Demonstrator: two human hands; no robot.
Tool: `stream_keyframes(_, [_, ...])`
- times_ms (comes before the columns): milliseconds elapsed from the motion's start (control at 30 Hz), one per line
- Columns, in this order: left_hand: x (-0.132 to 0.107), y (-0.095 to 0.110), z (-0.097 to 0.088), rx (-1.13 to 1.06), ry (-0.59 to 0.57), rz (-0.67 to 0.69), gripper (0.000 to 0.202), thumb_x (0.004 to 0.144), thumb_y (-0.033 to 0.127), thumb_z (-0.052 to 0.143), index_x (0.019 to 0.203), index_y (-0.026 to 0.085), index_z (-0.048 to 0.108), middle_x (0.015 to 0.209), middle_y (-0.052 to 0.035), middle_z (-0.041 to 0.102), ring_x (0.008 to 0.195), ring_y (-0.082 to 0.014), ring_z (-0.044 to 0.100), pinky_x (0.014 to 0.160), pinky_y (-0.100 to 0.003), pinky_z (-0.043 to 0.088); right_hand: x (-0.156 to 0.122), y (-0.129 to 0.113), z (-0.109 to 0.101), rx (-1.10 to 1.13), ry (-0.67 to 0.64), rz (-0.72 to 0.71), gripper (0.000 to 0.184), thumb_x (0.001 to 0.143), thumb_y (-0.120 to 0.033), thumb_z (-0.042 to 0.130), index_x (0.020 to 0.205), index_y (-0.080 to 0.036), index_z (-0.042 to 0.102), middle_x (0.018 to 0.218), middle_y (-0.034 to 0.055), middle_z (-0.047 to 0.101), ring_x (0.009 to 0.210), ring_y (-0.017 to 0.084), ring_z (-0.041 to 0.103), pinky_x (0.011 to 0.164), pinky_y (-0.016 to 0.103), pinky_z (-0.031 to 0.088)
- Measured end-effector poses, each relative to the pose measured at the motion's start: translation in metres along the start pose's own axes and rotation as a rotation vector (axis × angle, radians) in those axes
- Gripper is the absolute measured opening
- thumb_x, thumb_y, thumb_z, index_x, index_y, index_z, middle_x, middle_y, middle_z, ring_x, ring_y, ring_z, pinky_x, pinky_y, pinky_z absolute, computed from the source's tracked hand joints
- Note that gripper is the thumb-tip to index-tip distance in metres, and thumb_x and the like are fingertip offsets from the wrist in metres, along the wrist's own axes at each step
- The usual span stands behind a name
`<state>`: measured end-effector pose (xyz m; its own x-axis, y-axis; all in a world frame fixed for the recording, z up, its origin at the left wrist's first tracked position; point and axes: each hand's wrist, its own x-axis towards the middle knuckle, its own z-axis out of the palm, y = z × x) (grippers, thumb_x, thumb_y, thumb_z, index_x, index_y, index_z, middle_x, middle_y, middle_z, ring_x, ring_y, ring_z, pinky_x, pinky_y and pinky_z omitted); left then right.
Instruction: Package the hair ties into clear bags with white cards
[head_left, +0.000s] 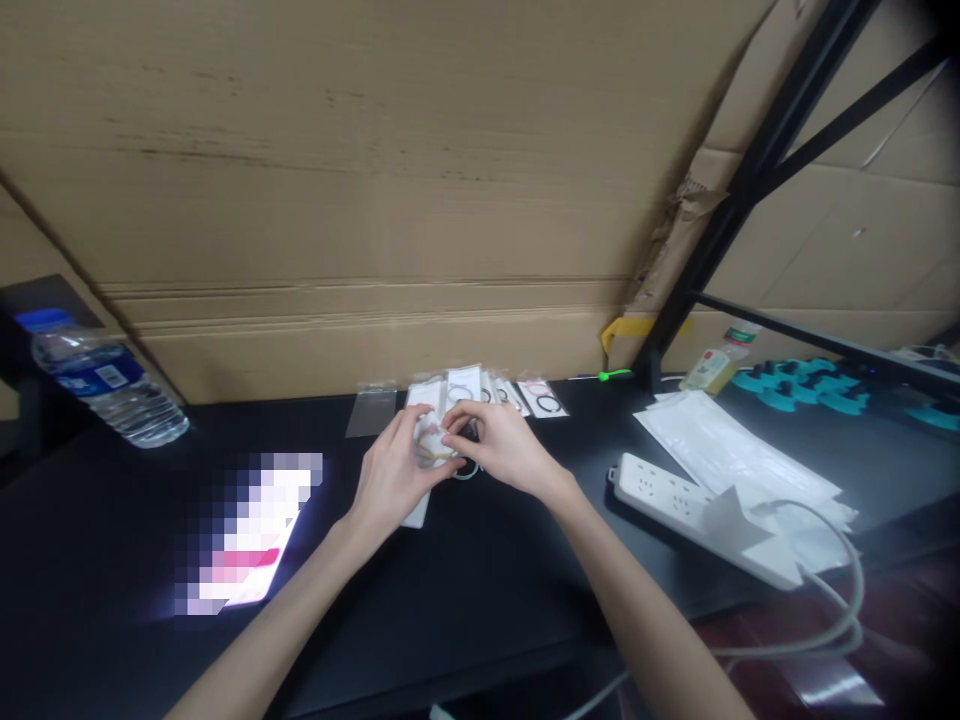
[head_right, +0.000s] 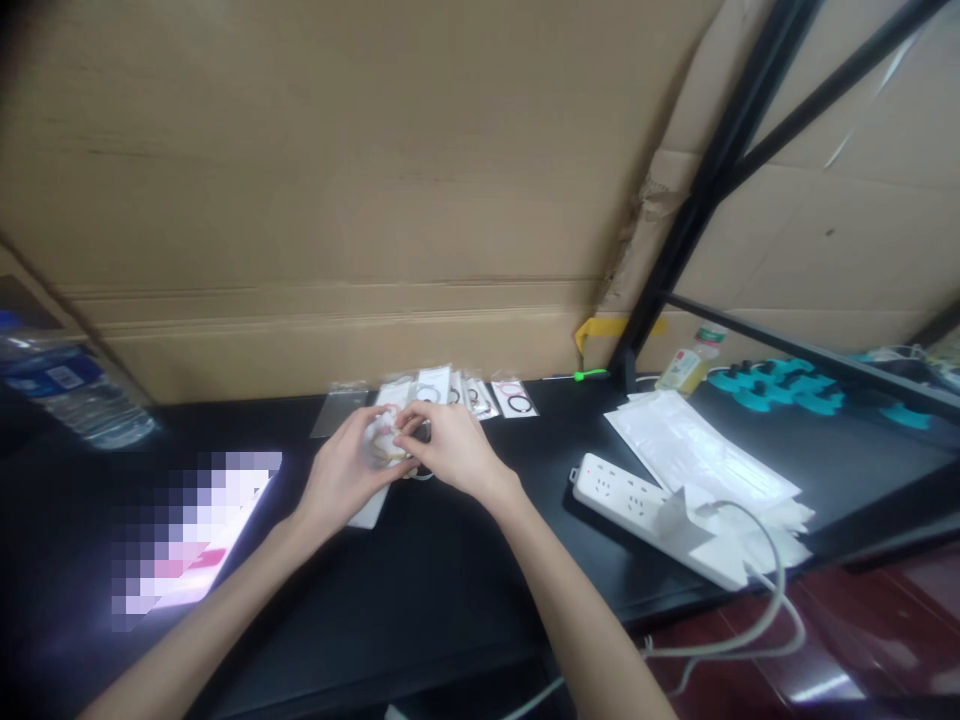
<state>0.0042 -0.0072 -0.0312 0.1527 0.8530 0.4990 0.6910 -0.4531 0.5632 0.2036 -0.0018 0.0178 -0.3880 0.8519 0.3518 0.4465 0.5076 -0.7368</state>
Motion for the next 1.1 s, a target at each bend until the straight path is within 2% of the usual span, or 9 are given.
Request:
stream_keyframes(100, [0.004,0.003,-0.005,-0.159,-0.046,-0.106,0.070,0.073,0.059,0.089,0.129,0.029,0.060,0.121,-0.0079,0.075,0.112,-0.0333,0.072,0.092,-0.046,0.057,0.001,0.002,-0.003,-0.004,0.013,-0.009,0.007,0.096,-0.025,0.072,0.101,-0.024,0.077,0.098,0.0021,0.081,0.073,0.016,0.068,0.071,0.030,0.049])
stream_keyframes(167, [0.008,0.002,-0.011,-0.339,-0.117,-0.192,0.065,0.079,0.065,0.082,0.128,0.028,0.063,0.119,-0.0085,0.077,0.110,-0.0326,0.073,0.093,-0.046,0.057,0.001,0.003,-0.007,0.003,0.021,-0.013,0.006,0.095,-0.024,0.073,0.099,-0.023,0.077,0.098,0.0022,0.081,0.078,0.017,0.069,0.073,0.030,0.049])
stream_keyframes(233, [0.013,-0.001,-0.017,-0.529,-0.226,-0.277,0.058,0.093,0.073,0.061,0.128,0.028,0.068,0.122,-0.0092,0.077,0.111,-0.0319,0.074,0.095,-0.047,0.057,0.002,0.004,-0.011,0.019,0.025,-0.009,0.004,0.094,-0.024,0.074,0.096,-0.023,0.077,0.098,0.0017,0.080,0.080,0.017,0.069,0.075,0.030,0.050])
stream_keyframes(333, [0.017,-0.006,-0.023,-0.799,-0.407,-0.421,0.071,0.099,0.081,0.038,0.131,0.027,0.070,0.120,-0.0100,0.079,0.111,-0.0326,0.075,0.094,-0.047,0.059,0.004,0.003,-0.013,0.092,0.029,-0.009,0.005,0.094,-0.026,0.074,0.094,-0.022,0.077,0.098,0.0020,0.080,0.084,0.018,0.071,0.078,0.031,0.053])
stream_keyframes(533, [0.012,-0.005,-0.024,-1.115,-0.723,-0.518,0.080,0.096,0.087,0.034,0.121,0.023,0.075,0.107,-0.0130,0.081,0.107,-0.0322,0.077,0.101,-0.049,0.057,0.007,-0.005,-0.012,0.244,-0.067,0.001,0.010,0.097,-0.032,0.071,0.098,-0.022,0.069,0.094,0.0041,0.080,0.084,0.019,0.076,0.070,0.029,0.055])
stream_keyframes(667, [0.011,-0.001,-0.019,-1.232,-0.737,-0.516,0.079,0.097,0.085,0.033,0.119,0.022,0.075,0.105,-0.0139,0.080,0.099,-0.0303,0.077,0.097,-0.047,0.059,0.014,-0.020,-0.024,0.159,-0.199,-0.020,0.008,0.097,-0.029,0.069,0.100,-0.022,0.066,0.095,0.0032,0.080,0.079,0.018,0.075,0.068,0.028,0.054])
stream_keyframes(833, [0.013,0.001,-0.018,-1.264,-0.674,-0.500,0.074,0.099,0.081,0.037,0.118,0.021,0.076,0.114,-0.0155,0.078,0.102,-0.0298,0.075,0.099,-0.047,0.058,0.033,-0.037,-0.048,-0.013,-0.328,-0.125,0.003,0.093,-0.024,0.069,0.094,-0.021,0.070,0.097,0.0017,0.079,0.078,0.016,0.073,0.069,0.027,0.053])
stream_keyframes(933, [0.014,-0.003,-0.019,-1.356,-0.650,-0.472,0.080,0.098,0.083,0.037,0.126,0.018,0.074,0.114,-0.0172,0.077,0.102,-0.0294,0.074,0.097,-0.046,0.058,0.043,-0.045,-0.058,-0.087,-0.363,-0.106,0.008,0.092,-0.025,0.069,0.099,-0.021,0.071,0.097,0.0013,0.078,0.065,0.013,0.069,0.062,0.026,0.051])
stream_keyframes(1100, [0.013,-0.009,-0.016,-1.546,-0.692,-0.421,0.079,0.097,0.080,0.044,0.131,0.013,0.070,0.113,-0.0193,0.075,0.099,-0.0288,0.073,0.092,-0.046,0.057,0.049,-0.055,-0.063,-0.152,-0.500,-0.033,0.015,0.094,-0.028,0.065,0.105,-0.020,0.059,0.100,0.0023,0.079,0.052,0.009,0.063,0.058,0.024,0.050])
